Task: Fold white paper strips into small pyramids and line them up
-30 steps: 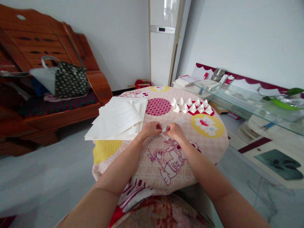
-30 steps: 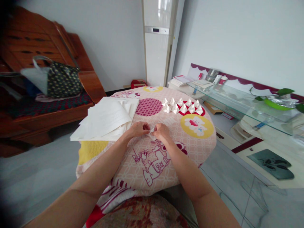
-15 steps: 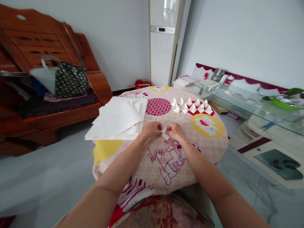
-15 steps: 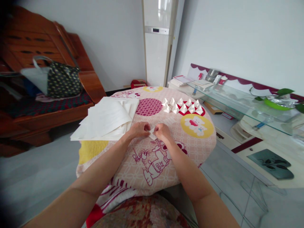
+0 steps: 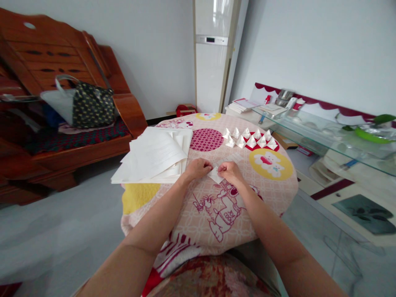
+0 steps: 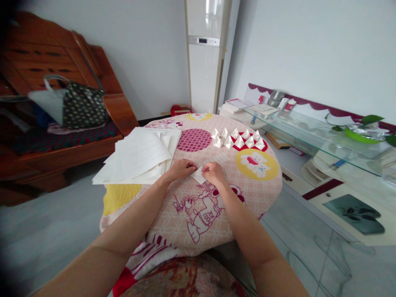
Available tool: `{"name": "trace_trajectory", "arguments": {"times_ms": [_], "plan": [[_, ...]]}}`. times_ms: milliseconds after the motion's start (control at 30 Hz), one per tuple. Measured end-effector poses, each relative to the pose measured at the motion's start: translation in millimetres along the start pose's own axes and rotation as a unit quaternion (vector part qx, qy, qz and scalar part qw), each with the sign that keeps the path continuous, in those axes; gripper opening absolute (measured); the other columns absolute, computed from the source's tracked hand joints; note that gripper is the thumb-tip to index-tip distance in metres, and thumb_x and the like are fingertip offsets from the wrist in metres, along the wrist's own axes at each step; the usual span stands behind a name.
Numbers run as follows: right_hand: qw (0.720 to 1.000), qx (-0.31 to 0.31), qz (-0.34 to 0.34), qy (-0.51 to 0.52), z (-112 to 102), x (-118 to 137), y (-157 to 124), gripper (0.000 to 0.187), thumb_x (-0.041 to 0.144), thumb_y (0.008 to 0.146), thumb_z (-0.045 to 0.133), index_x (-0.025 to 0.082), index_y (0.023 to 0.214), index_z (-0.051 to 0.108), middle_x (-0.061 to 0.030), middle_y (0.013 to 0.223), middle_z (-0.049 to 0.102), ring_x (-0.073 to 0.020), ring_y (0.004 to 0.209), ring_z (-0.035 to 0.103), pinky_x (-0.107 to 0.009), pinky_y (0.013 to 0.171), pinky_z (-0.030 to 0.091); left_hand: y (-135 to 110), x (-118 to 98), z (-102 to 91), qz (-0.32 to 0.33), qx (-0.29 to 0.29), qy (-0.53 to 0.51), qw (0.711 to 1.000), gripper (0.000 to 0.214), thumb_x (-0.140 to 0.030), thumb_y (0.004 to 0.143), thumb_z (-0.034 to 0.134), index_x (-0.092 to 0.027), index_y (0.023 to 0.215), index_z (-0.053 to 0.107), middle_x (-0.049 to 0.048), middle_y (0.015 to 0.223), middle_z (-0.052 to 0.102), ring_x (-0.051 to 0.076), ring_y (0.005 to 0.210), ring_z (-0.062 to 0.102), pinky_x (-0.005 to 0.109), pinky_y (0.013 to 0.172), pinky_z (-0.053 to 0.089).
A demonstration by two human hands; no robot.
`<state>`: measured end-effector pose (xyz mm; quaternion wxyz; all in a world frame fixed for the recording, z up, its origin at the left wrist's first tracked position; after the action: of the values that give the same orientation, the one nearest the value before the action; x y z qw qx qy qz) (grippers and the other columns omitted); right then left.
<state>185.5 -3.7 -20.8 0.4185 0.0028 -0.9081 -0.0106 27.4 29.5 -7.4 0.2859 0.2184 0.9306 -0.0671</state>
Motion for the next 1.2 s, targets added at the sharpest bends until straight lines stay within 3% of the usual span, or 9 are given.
{"name": "trace_trajectory", "arguments": {"times_ms": [167, 300, 433, 567, 700, 867, 1033, 1200], "plan": [[1.0, -0.008, -0.003, 0.026, -0.3, -0.9, -0.3, 0.009, 0.009, 0.066, 0.069, 0.017, 0.07, 0.071, 0.0007, 0.066, 0.069, -0.014, 0.063, 0.062, -0.024, 0.061, 0.043, 2.9, -5.1, 7.1, -0.042, -0.018, 0.0, 0.999, 0.018, -0.031, 0.079, 0.069, -0.015, 0.08, 0.078, 0.0029, 0.07, 0.069, 0.015, 0.066, 0.058, 0.025, 0.061, 0.036], [0.997, -0.067, 0.016, 0.038, -12.0, -10.0, -1.0, 0.008, 0.019, 0.066, 0.074, 0.018, 0.072, 0.07, 0.0006, 0.068, 0.069, -0.0151, 0.064, 0.062, -0.025, 0.061, 0.044, 3.6, 0.3, 8.8, -0.046, -0.017, -0.11, 0.993, 0.022, -0.029, 0.079, 0.068, -0.015, 0.062, 0.068, -0.0036, 0.052, 0.053, 0.01, 0.056, 0.048, 0.024, 0.056, 0.032], [0.99, -0.12, 0.015, 0.067, -25.7, -21.1, -1.6, 0.023, 0.037, 0.066, 0.077, 0.017, 0.078, 0.071, -0.0014, 0.069, 0.069, -0.0168, 0.063, 0.061, -0.026, 0.058, 0.045, 3.1, 7.6, 9.1, -0.059, -0.026, -0.254, 0.965, 0.026, -0.029, 0.079, 0.066, -0.015, 0.058, 0.059, -0.0059, 0.047, 0.046, 0.008, 0.05, 0.039, 0.022, 0.051, 0.029], [0.977, -0.096, 0.027, 0.188, -21.3, -27.2, -1.8, 0.035, 0.05, 0.069, 0.073, 0.017, 0.076, 0.069, -0.0025, 0.066, 0.067, -0.0155, 0.056, 0.058, -0.024, 0.049, 0.042, 2.5, 4.5, 11.8, -0.05, -0.011, -0.364, 0.93, 0.026, -0.032, 0.082, 0.065, -0.016, 0.064, 0.055, -0.0045, 0.052, 0.051, 0.007, 0.049, 0.042, 0.019, 0.049, 0.031], [0.948, -0.046, 0.022, 0.315, -10.3, -21.2, -4.2, 0.034, 0.049, 0.068, 0.073, 0.016, 0.077, 0.07, -0.0042, 0.072, 0.07, -0.0147, 0.056, 0.059, -0.025, 0.051, 0.045, 0.0, -1.3, 16.0, -0.054, 0.022, -0.418, 0.907, 0.024, -0.031, 0.083, 0.069, -0.015, 0.071, 0.056, -0.0032, 0.059, 0.057, 0.007, 0.052, 0.05, 0.019, 0.053, 0.039], [0.939, -0.051, 0.006, 0.341, -10.8, -16.0, -5.9, 0.029, 0.043, 0.069, 0.073, 0.016, 0.079, 0.071, -0.0035, 0.071, 0.07, -0.0162, 0.061, 0.061, -0.027, 0.058, 0.049, -2.1, -6.9, 21.3, -0.043, 0.068, -0.428, 0.9, 0.021, -0.028, 0.08, 0.074, -0.014, 0.076, 0.059, -0.0016, 0.062, 0.062, 0.007, 0.054, 0.055, 0.02, 0.057, 0.045], [0.958, -0.038, 0.002, 0.286, -9.9, -17.1, -5.2, 0.027, 0.042, 0.068, 0.069, 0.016, 0.074, 0.07, -0.0027, 0.067, 0.066, -0.0154, 0.058, 0.058, -0.025, 0.053, 0.043, -2.2, -13.3, 13.3, 0.016, 0.035, -0.407, 0.912, 0.026, -0.032, 0.078, 0.074, -0.011, 0.093, 0.069, -0.0026, 0.066, 0.06, 0.007, 0.055, 0.049, 0.018, 0.051, 0.036], [0.964, -0.002, -0.03, 0.264, -6.8, -13.5, -6.0, 0.03, 0.046, 0.071, 0.069, 0.016, 0.071, 0.066, 0.0005, 0.062, 0.06, -0.013, 0.055, 0.051, -0.024, 0.05, 0.038, -2.0, -11.0, 12.6, 0.012, 0.027, -0.369, 0.929, 0.023, -0.035, 0.078, 0.071, -0.013, 0.076, 0.063, -0.0062, 0.054, 0.049, 0.006, 0.049, 0.041, 0.019, 0.048, 0.028]]}}
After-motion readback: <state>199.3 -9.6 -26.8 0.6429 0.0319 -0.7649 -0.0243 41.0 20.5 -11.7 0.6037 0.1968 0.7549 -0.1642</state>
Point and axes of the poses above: each hand's wrist, its own y-axis towards the middle knuckle, its own z-axis out of the palm, x = y × z, the point moved 6 cm from there along y, towards the middle knuckle
